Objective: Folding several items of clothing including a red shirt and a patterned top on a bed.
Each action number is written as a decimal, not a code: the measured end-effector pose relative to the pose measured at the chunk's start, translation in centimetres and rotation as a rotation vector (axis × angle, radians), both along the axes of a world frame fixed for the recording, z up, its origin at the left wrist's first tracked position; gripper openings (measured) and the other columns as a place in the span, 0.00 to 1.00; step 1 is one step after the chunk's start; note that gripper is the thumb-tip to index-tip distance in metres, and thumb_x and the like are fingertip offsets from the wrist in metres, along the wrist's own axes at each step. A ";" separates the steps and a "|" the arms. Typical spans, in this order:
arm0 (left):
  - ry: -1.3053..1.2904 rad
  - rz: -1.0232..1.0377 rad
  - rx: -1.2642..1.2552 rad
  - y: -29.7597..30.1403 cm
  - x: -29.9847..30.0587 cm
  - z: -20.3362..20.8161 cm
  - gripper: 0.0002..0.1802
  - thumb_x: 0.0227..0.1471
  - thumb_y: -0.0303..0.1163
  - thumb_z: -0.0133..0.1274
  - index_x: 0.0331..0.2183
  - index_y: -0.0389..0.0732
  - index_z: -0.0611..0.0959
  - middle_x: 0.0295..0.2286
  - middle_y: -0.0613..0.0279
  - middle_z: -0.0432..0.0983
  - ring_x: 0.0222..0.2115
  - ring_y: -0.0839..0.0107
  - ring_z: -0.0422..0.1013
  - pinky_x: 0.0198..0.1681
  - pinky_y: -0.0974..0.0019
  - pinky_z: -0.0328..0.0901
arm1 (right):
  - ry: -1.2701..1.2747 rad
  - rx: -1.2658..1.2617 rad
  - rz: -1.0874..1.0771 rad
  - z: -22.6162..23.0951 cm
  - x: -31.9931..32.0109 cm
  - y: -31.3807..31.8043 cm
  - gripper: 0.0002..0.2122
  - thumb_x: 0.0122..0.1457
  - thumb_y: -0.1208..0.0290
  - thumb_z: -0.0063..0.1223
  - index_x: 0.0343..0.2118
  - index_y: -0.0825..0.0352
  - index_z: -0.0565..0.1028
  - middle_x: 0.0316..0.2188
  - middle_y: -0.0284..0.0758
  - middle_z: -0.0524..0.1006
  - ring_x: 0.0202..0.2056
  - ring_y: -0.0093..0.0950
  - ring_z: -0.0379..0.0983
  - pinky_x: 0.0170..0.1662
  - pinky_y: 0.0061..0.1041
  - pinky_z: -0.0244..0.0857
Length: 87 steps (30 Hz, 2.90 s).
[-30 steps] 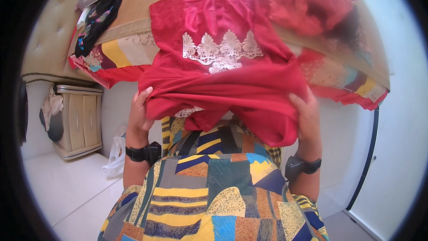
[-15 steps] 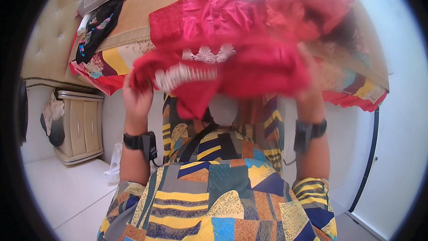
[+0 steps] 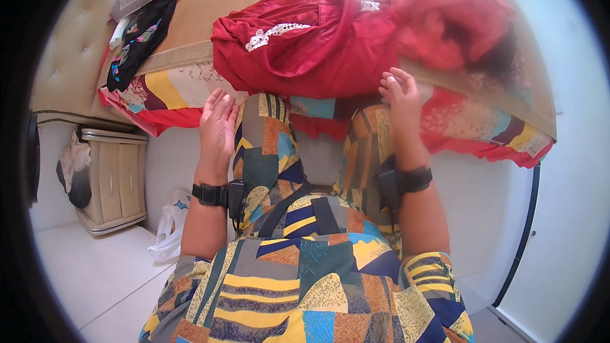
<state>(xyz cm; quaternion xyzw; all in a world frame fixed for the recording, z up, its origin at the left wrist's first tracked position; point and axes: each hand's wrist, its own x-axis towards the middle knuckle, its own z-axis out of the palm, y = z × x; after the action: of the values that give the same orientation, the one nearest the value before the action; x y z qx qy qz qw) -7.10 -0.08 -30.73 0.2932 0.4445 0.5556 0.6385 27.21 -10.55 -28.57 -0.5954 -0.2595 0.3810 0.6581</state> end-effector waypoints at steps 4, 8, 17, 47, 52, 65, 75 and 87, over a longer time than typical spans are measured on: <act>0.040 -0.019 -0.039 1.9 0.6 -1.3 0.37 0.56 0.30 0.59 0.61 0.34 0.59 0.49 0.53 0.69 0.52 0.62 0.67 0.60 0.60 0.60 | -0.380 -0.028 -0.189 -1.9 0.0 0.4 0.21 0.61 0.71 0.57 0.54 0.74 0.68 0.49 0.46 0.73 0.52 0.37 0.72 0.56 0.32 0.67; 0.022 -0.123 -0.042 3.3 1.8 -0.9 0.41 0.54 0.30 0.62 0.62 0.34 0.57 0.48 0.54 0.70 0.49 0.64 0.69 0.57 0.61 0.62 | -0.647 -0.113 -0.233 -2.1 -0.8 1.2 0.29 0.56 0.68 0.63 0.57 0.76 0.64 0.53 0.50 0.70 0.55 0.40 0.68 0.59 0.35 0.61; 0.159 -0.262 -0.024 5.6 3.8 -1.5 0.31 0.52 0.31 0.63 0.55 0.32 0.71 0.47 0.54 0.77 0.45 0.64 0.75 0.50 0.59 0.70 | -0.655 -0.117 -0.267 -2.6 -0.3 3.1 0.32 0.53 0.67 0.67 0.57 0.79 0.64 0.53 0.52 0.72 0.53 0.38 0.71 0.56 0.32 0.64; -0.115 -0.119 0.475 -1.1 0.3 18.5 0.22 0.55 0.27 0.55 0.52 0.36 0.75 0.49 0.54 0.76 0.50 0.64 0.73 0.57 0.57 0.67 | -0.330 0.377 -0.164 12.6 2.2 -3.5 0.24 0.52 0.83 0.51 0.55 0.70 0.70 0.49 0.45 0.74 0.54 0.39 0.70 0.60 0.33 0.60; -0.043 -0.150 0.354 -1.7 0.8 14.9 0.28 0.55 0.26 0.55 0.57 0.33 0.69 0.51 0.55 0.73 0.51 0.63 0.72 0.57 0.57 0.67 | 0.118 0.234 0.025 10.4 1.9 -4.2 0.20 0.60 0.76 0.54 0.56 0.71 0.67 0.50 0.41 0.75 0.49 0.30 0.75 0.55 0.32 0.70; -0.028 -0.232 -0.049 -5.9 0.4 3.0 0.22 0.57 0.20 0.52 0.54 0.34 0.71 0.48 0.55 0.75 0.47 0.64 0.74 0.52 0.60 0.71 | 0.196 -0.062 0.031 3.7 0.4 -6.5 0.21 0.58 0.80 0.52 0.55 0.73 0.68 0.49 0.39 0.75 0.47 0.29 0.74 0.53 0.28 0.68; -0.083 -0.415 0.039 -7.4 1.8 4.3 0.21 0.58 0.19 0.51 0.53 0.33 0.71 0.48 0.56 0.74 0.48 0.65 0.74 0.52 0.61 0.70 | -0.826 0.249 0.851 9.0 -12.2 0.4 0.22 0.54 0.70 0.61 0.51 0.71 0.71 0.48 0.49 0.73 0.51 0.45 0.70 0.56 0.35 0.63; -0.301 -0.698 0.006 -8.0 0.0 6.1 0.28 0.61 0.32 0.48 0.60 0.36 0.63 0.57 0.49 0.67 0.55 0.56 0.69 0.55 0.52 0.69 | -1.040 0.101 0.870 5.8 -13.3 -3.0 0.40 0.42 0.70 0.72 0.60 0.70 0.64 0.66 0.49 0.53 0.65 0.47 0.53 0.64 0.40 0.58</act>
<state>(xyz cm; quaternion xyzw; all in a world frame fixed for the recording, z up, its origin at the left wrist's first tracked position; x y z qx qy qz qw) -7.12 -8.11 -24.59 0.3440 0.2175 0.3429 0.8466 13.87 -13.56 -22.73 -0.5110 -0.7755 0.2627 0.2616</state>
